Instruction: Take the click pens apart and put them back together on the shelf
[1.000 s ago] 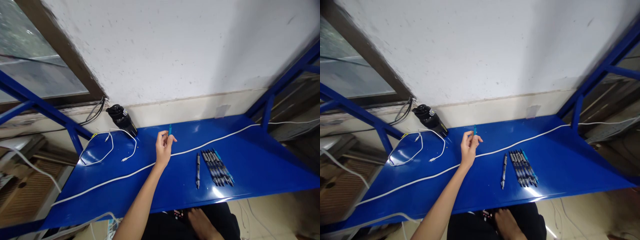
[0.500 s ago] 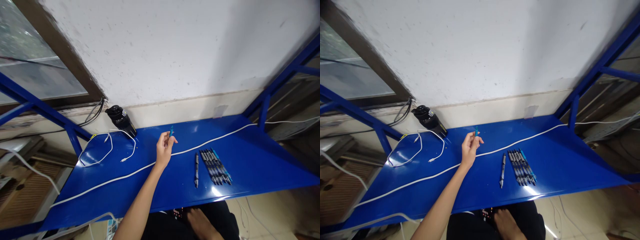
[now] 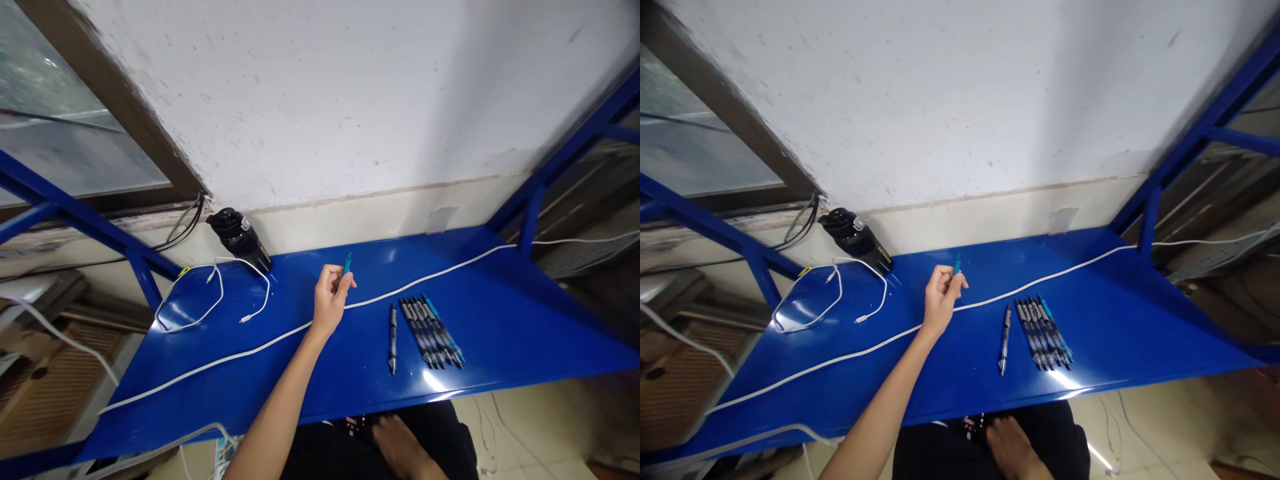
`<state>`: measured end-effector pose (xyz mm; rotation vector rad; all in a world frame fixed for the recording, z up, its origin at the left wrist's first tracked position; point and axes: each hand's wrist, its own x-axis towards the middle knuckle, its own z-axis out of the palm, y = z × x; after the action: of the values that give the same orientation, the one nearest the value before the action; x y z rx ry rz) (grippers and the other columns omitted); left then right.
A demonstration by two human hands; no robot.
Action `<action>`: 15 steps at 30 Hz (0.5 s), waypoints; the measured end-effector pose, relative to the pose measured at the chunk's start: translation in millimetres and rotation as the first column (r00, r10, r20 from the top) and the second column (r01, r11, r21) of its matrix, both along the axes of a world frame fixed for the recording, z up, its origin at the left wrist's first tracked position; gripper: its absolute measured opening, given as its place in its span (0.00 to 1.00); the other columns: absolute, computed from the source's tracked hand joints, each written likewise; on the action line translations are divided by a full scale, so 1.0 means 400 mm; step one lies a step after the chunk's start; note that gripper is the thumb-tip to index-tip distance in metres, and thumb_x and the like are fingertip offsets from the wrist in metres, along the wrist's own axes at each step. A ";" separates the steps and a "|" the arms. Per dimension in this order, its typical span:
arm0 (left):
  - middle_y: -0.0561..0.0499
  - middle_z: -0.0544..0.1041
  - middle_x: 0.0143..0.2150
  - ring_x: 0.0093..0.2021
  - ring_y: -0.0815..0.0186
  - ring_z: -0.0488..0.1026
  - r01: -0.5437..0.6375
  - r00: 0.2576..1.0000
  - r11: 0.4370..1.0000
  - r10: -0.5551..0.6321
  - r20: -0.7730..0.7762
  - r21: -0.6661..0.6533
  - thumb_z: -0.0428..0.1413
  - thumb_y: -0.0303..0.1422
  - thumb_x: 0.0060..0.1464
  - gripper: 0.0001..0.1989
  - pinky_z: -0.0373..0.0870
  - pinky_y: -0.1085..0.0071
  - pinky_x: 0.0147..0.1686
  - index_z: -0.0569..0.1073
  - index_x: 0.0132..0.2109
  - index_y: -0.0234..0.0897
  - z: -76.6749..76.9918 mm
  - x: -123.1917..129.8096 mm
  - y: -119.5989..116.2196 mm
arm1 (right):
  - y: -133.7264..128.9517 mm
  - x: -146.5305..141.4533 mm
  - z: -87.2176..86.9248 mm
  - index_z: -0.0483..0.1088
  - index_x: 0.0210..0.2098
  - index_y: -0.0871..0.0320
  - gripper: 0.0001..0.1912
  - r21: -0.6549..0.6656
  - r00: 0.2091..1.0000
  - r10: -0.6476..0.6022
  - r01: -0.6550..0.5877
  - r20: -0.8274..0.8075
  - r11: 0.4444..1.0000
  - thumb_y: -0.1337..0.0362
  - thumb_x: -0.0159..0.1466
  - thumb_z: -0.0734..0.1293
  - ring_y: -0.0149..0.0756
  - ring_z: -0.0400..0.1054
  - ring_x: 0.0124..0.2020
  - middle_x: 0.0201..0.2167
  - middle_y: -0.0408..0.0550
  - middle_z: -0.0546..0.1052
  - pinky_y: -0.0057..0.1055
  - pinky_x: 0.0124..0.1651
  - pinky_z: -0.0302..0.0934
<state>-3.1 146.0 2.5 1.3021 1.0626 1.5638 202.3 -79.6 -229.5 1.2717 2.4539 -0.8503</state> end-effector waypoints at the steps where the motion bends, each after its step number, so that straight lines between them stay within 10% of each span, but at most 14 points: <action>1: 0.50 0.80 0.34 0.29 0.67 0.70 0.014 1.000 1.000 -0.014 -0.010 0.002 0.59 0.50 0.71 0.17 0.67 0.71 0.31 0.76 0.46 0.40 -0.001 0.000 0.000 | 0.001 -0.002 0.002 0.85 0.51 0.51 0.26 -0.008 1.000 0.006 -0.006 0.011 1.000 0.74 0.58 0.66 0.65 0.81 0.55 0.50 0.62 0.86 0.55 0.60 0.74; 15: 0.49 0.79 0.35 0.27 0.68 0.67 0.066 0.997 0.997 -0.067 -0.033 -0.028 0.54 0.52 0.74 0.22 0.66 0.70 0.29 0.79 0.44 0.39 -0.003 0.004 -0.002 | 0.012 -0.019 -0.006 0.85 0.45 0.48 0.25 0.027 1.000 0.026 -0.026 -0.017 0.999 0.75 0.57 0.65 0.66 0.82 0.51 0.44 0.59 0.87 0.56 0.54 0.75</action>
<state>-1.4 145.1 1.2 1.3370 1.0475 1.4773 194.8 -74.8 -231.9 1.2436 2.4983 -0.8280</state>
